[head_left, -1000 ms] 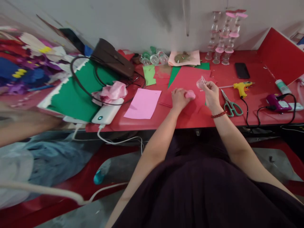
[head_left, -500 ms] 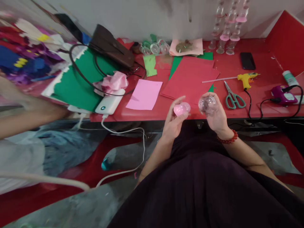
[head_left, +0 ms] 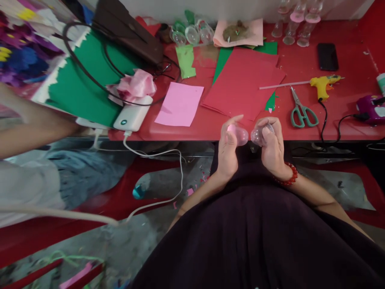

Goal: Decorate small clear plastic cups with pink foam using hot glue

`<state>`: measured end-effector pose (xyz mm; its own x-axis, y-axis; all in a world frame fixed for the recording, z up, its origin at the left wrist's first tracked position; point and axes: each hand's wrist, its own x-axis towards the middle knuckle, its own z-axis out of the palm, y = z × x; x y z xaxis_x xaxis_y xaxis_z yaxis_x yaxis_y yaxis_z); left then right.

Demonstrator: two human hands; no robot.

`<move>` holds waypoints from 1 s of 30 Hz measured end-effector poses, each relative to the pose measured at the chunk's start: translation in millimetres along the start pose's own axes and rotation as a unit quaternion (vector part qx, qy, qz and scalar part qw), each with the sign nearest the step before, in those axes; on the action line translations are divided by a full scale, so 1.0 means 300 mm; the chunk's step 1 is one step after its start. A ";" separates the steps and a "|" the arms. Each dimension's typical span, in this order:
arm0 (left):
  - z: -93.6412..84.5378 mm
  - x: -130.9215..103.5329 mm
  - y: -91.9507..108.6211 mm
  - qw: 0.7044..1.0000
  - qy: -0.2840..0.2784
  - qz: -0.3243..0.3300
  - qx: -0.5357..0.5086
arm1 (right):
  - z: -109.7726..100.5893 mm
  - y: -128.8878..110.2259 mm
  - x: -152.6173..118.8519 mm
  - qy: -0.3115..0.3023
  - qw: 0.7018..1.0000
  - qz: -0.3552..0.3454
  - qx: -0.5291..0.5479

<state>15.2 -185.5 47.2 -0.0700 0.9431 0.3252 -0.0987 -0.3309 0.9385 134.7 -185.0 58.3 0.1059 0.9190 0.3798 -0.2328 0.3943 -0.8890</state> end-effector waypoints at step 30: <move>0.029 0.289 -0.037 0.992 0.050 0.113 0.017 | 0.048 0.060 0.298 -0.019 0.984 -0.119 -0.129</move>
<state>18.9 -99.8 66.1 -0.1849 0.8361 0.5165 -0.0368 -0.5311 0.8465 126.0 -95.6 80.0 0.0912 0.8018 0.5906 0.0488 0.5887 -0.8069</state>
